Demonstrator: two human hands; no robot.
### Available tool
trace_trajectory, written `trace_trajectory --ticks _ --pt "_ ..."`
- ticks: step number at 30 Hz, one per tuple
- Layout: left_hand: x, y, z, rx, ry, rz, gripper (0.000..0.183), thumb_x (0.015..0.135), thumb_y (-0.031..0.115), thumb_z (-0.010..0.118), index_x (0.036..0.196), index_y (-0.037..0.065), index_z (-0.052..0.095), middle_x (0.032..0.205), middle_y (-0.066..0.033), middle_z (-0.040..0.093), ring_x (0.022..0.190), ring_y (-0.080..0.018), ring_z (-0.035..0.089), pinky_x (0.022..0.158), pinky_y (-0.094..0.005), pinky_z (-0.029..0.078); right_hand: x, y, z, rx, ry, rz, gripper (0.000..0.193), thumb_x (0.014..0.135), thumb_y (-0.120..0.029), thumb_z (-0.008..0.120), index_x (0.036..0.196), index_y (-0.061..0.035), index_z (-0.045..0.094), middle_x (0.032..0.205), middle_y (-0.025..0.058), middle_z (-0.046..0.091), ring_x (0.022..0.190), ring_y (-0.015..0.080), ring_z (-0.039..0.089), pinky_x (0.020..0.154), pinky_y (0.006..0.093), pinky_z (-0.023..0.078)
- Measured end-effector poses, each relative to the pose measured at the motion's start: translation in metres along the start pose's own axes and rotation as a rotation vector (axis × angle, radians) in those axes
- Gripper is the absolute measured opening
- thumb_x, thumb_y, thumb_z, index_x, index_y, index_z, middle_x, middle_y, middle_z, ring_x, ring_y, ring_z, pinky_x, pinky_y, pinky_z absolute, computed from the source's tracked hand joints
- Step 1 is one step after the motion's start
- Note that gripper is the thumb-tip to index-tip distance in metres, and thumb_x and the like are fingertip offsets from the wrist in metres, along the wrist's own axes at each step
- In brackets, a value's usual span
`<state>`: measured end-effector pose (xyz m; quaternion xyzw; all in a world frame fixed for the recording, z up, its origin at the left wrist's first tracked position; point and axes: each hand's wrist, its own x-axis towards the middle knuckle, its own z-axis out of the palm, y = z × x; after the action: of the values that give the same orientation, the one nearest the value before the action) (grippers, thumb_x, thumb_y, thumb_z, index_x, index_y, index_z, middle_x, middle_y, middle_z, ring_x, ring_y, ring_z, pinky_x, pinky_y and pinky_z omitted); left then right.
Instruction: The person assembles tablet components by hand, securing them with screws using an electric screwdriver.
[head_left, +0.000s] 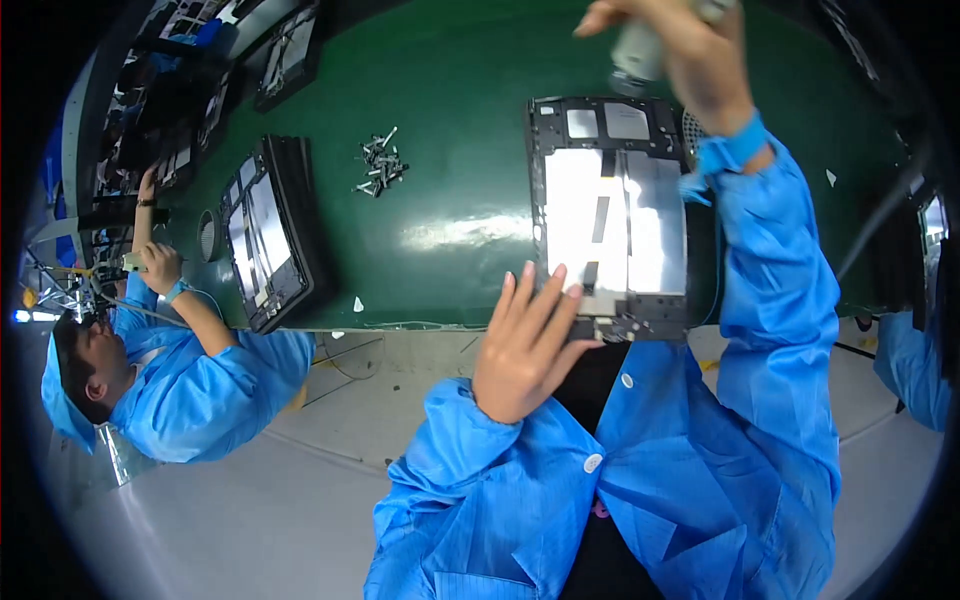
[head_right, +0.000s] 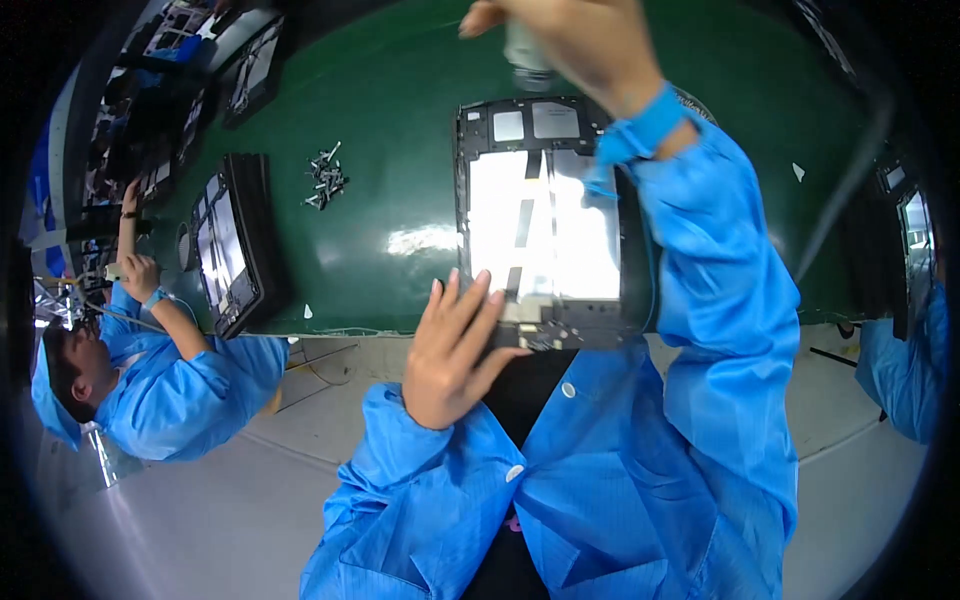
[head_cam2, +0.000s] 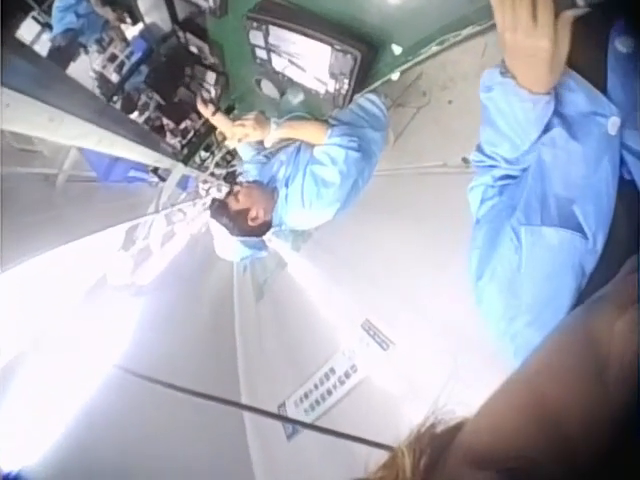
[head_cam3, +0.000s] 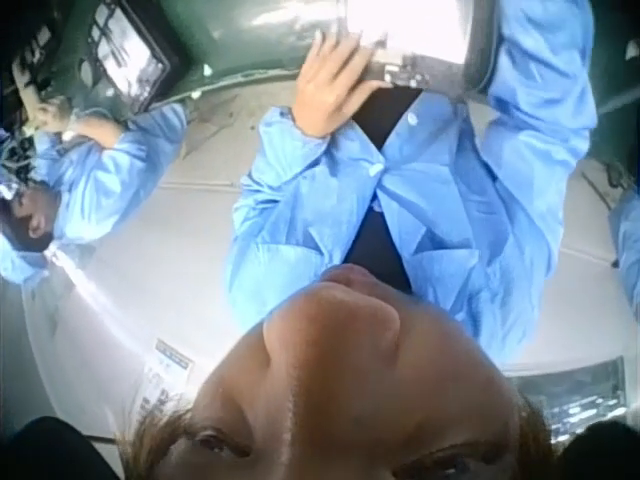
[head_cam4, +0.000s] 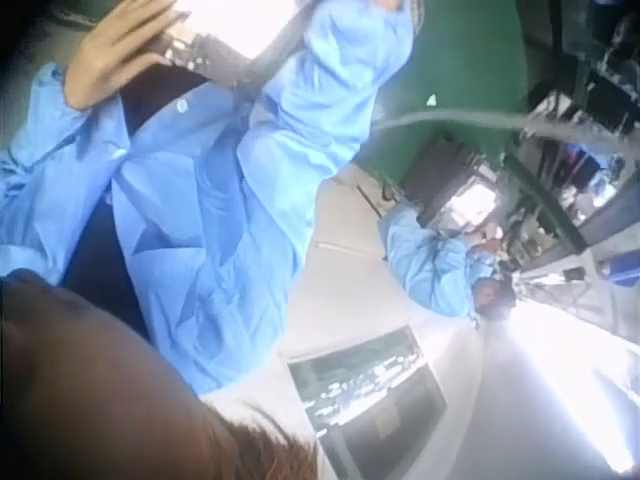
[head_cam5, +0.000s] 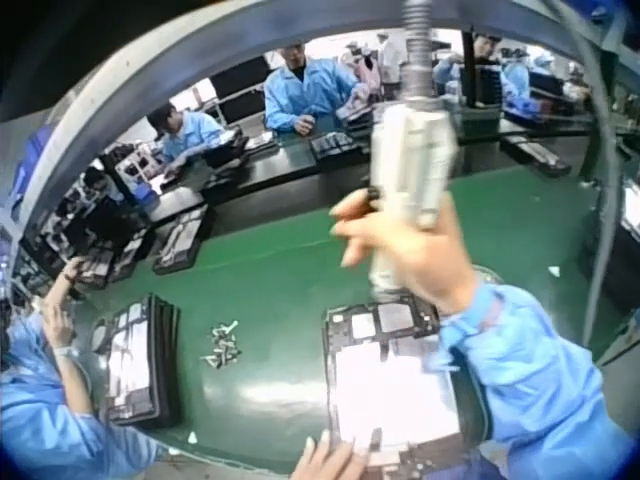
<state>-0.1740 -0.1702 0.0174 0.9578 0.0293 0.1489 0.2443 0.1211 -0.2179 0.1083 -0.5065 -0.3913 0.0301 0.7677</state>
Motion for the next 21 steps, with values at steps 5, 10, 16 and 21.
trace_trajectory --ticks 5,10,16,21 --pt "0.079 -0.048 -0.012 -0.024 0.098 0.051 0.055 0.078 0.011 0.08 0.128 -0.003 0.06 0.128 -0.0238 0.062 0.119 -0.0427 0.059 0.107 -0.0483 0.044 -0.012 -0.036 -0.069 -0.091 0.196 0.136 0.021 0.08 0.0 0.059 0.098 0.0077 0.065 0.09 0.0189 0.071 0.051 0.0197 0.061 0.048 0.0316 0.052" --pt "0.198 -0.122 -0.002 0.105 0.213 0.176 0.048 0.082 0.019 0.079 0.121 -0.005 0.065 0.125 -0.0251 0.063 0.118 -0.0385 0.061 0.1 -0.041 0.05 -0.026 -0.039 -0.112 -0.204 0.215 0.138 0.012 0.08 -0.002 0.061 0.087 0.006 0.067 0.066 0.0102 0.065 0.043 0.0133 0.053 0.042 0.0259 0.043" --pt "0.32 -0.206 0.021 0.176 0.309 0.204 0.046 0.087 0.029 0.077 0.118 -0.004 0.067 0.123 -0.0242 0.065 0.116 -0.037 0.063 0.098 -0.0406 0.051 -0.039 -0.016 -0.118 -0.194 0.09 0.16 0.014 0.083 -0.012 0.069 0.083 0.0014 0.069 0.056 0.0033 0.058 0.046 0.0094 0.055 0.042 0.0257 0.041" --pt "0.361 -0.246 0.024 0.166 0.177 -0.031 0.051 0.094 0.041 0.065 0.131 0.006 0.062 0.137 -0.0162 0.058 0.125 -0.0334 0.058 0.105 -0.0372 0.046 -0.034 -0.007 -0.112 -0.159 0.068 0.148 0.014 0.082 -0.013 0.07 0.082 0.001 0.069 0.054 0.0035 0.058 0.044 0.0101 0.055 0.042 0.0262 0.041"
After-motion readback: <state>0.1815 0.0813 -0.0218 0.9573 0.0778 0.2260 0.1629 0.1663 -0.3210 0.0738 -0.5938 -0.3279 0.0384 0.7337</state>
